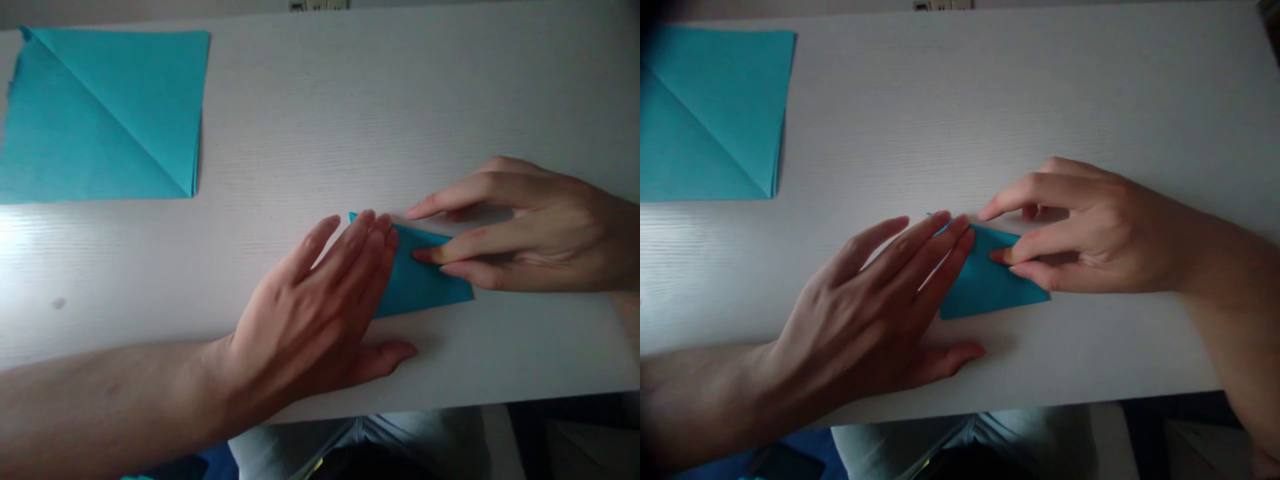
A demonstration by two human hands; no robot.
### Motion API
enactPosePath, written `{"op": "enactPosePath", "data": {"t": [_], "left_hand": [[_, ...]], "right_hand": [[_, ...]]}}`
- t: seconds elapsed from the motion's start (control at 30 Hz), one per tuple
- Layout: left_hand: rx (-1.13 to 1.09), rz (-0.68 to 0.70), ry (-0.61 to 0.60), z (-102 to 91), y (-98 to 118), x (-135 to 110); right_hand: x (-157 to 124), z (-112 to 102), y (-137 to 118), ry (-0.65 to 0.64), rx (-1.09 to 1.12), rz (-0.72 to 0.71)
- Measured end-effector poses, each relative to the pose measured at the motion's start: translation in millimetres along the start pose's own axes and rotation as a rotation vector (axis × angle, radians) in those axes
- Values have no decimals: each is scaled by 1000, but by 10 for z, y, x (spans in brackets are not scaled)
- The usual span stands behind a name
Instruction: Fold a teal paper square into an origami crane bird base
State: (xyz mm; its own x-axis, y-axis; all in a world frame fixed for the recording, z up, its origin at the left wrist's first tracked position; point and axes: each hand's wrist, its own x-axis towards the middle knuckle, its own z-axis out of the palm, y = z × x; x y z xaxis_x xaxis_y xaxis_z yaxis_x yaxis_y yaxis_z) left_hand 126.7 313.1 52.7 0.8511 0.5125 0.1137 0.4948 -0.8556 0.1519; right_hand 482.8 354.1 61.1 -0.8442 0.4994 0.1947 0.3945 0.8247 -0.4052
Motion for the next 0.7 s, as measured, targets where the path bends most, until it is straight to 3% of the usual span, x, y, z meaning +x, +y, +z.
{"op": "enactPosePath", "data": {"t": [0.23, 0.37, 0.5, 0.7], "left_hand": [[3, 38, 57, 3, -20, -12], [-31, 33, 49, 18, -30, -31], [-54, 30, 77, 73, -55, -61], [-124, 50, 128, 184, -96, -87]], "right_hand": [[-36, 28, -119, 27, -126, -33], [-32, 55, -167, 58, -71, 31], [-29, 21, -227, 7, -134, 76], [-298, -47, -390, -25, -263, 215]]}}
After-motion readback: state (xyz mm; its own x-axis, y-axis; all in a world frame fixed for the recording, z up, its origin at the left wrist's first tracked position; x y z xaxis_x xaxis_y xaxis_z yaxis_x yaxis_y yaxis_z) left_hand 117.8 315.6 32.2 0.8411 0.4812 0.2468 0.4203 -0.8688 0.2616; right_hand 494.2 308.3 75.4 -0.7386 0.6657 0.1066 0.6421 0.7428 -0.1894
